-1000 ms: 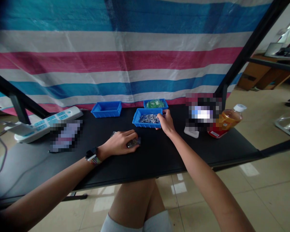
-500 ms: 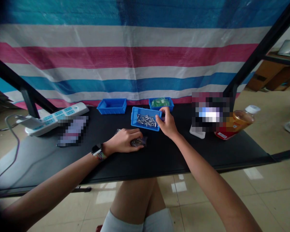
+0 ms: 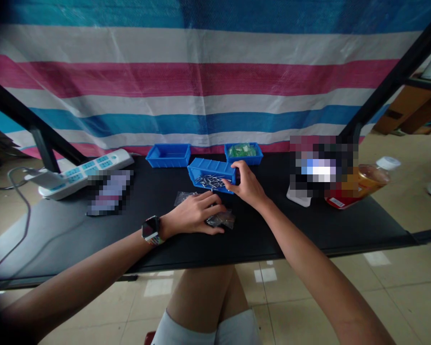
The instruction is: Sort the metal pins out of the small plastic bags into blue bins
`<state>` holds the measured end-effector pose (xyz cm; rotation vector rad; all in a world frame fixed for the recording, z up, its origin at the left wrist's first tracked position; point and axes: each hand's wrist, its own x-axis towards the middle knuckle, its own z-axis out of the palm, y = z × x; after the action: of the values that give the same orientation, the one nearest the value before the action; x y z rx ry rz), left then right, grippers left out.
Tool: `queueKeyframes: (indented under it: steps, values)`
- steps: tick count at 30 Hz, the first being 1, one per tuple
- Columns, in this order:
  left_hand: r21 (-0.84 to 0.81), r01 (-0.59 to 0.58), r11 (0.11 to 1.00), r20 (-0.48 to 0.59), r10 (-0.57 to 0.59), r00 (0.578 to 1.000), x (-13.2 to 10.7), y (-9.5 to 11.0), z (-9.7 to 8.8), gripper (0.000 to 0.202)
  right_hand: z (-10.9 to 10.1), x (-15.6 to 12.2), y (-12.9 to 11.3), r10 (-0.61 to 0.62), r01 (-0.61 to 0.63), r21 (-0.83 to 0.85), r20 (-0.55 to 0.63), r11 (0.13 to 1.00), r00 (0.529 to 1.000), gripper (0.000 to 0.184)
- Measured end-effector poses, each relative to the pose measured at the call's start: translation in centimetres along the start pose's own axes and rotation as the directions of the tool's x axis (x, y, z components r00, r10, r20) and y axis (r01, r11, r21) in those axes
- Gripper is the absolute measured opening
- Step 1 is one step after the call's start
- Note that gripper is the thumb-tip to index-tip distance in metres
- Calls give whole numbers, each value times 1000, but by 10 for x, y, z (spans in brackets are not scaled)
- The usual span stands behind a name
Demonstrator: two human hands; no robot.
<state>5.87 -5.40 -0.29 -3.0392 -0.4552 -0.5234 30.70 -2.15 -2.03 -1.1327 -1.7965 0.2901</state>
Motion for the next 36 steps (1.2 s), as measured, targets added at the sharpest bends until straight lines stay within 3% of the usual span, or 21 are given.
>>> queueKeyframes:
  steps: [14,19,23,26,29,31,36]
  values:
    - [43,-43,998,-7,43,999,-1,-1,-1,58,-13,4,4,-177,173,-120,-29,978,984,54]
    - [-41,-20,999,-21,19,1000,1,-2,-3,67,-18,5,8,-187,184,-157,-8,970,982,53]
    - [-141,33,989,-59,-41,997,0,-3,-8,80,-20,6,10,-173,169,-174,-7,970,985,51]
    - [-200,106,974,-102,-128,987,-3,-5,-13,67,-20,7,9,-184,165,-177,-96,970,978,48]
    - [-179,311,933,-159,-340,927,-4,-12,-13,46,-17,6,6,-141,107,-153,-232,982,962,48]
    - [-156,436,887,-172,-459,872,-6,-22,-9,48,-15,5,3,-63,35,-95,-307,995,950,47]
    - [-157,484,861,-14,-492,870,-10,-46,3,66,-10,22,-4,58,-69,-9,-441,998,896,37]
